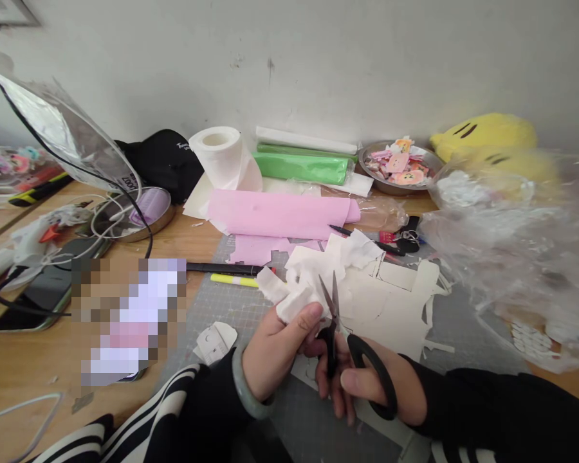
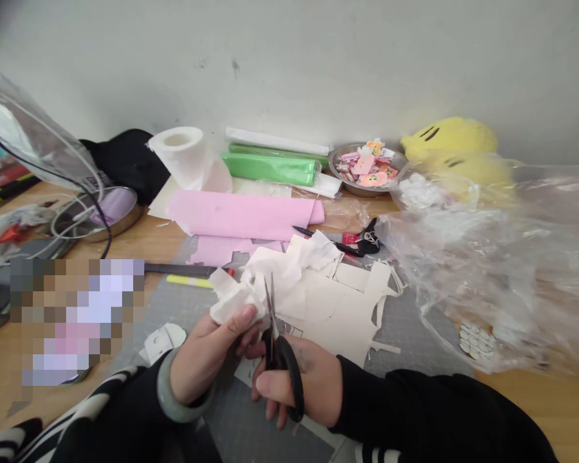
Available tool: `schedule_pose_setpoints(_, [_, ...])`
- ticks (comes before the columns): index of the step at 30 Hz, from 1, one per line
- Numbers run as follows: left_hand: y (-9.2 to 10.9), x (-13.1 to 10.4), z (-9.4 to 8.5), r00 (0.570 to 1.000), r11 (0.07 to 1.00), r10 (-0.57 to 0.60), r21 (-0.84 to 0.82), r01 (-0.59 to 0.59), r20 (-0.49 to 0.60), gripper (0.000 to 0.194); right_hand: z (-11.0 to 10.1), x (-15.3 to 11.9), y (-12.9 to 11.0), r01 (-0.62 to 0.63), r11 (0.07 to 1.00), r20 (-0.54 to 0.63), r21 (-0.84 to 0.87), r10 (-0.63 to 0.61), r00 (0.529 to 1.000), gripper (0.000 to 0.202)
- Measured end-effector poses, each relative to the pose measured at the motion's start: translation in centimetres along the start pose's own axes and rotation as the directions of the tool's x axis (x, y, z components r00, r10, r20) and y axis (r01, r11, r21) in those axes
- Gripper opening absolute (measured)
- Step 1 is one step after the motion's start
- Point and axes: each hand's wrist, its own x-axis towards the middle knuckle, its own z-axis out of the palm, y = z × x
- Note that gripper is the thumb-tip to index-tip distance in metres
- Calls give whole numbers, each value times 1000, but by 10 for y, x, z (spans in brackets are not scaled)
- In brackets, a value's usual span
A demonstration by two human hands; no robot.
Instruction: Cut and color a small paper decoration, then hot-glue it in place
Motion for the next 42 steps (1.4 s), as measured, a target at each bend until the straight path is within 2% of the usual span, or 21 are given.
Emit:
schedule_pose_setpoints(3, [0,0,-1,1000,1000,1,5,-1,-10,34,-1,2,-6,36,999,-26,-12,-36,999,64])
schedule_pose_setpoints(6, [2,0,-1,996,999,-25,-38,28,86,29,-1,3,-8,69,997,-47,-27,-71,996,55])
schedule_pose_setpoints(9, [5,0,1,990,999,-2,-42,8,143,28,-2,4,-5,83,993,-136,-89,-95,986,42])
schedule_pose_setpoints(11, [7,1,1,995,999,33,16,-35,91,30,-4,5,-2,126,981,-258,-145,-160,953,32])
schedule_pose_setpoints(13, [7,2,1,998,992,59,107,-63,36,32,-6,6,0,190,963,-365,-191,-250,897,32])
schedule_pose_setpoints(15, [7,2,1,999,980,40,194,-46,32,31,-8,7,1,245,942,-418,-227,-322,849,30])
schedule_pose_setpoints(16, [6,2,1,999,974,15,225,-25,47,31,-10,6,0,249,935,-425,-252,-338,840,28])
schedule_pose_setpoints(19, [3,3,-1,993,962,-65,269,36,97,30,-14,3,-3,194,913,-489,-358,-361,794,21])
schedule_pose_setpoints(22, [0,5,-4,996,954,-30,300,3,85,32,-18,1,-5,121,907,-569,-402,-351,744,24])
schedule_pose_setpoints(25, [0,6,-6,997,952,57,299,-68,46,33,-16,3,-6,88,929,-556,-359,-289,780,29])
schedule_pose_setpoints(31, [2,6,-5,996,965,73,251,-83,48,27,-9,5,-7,37,939,-530,-341,-225,818,26])
schedule_pose_setpoints(33, [2,6,-5,996,960,70,267,-84,61,28,-6,5,-11,36,944,-555,-327,-223,802,27])
schedule_pose_setpoints(37, [2,6,-4,997,957,42,285,-60,70,31,3,9,-18,9,967,-654,-256,-180,735,27])
schedule_pose_setpoints(40, [2,6,-4,996,958,33,280,-54,78,31,5,11,-17,39,973,-659,-227,-183,730,29])
schedule_pose_setpoints(42, [2,6,-5,996,952,48,299,-70,78,30,3,9,-13,48,970,-623,-239,-191,759,31])
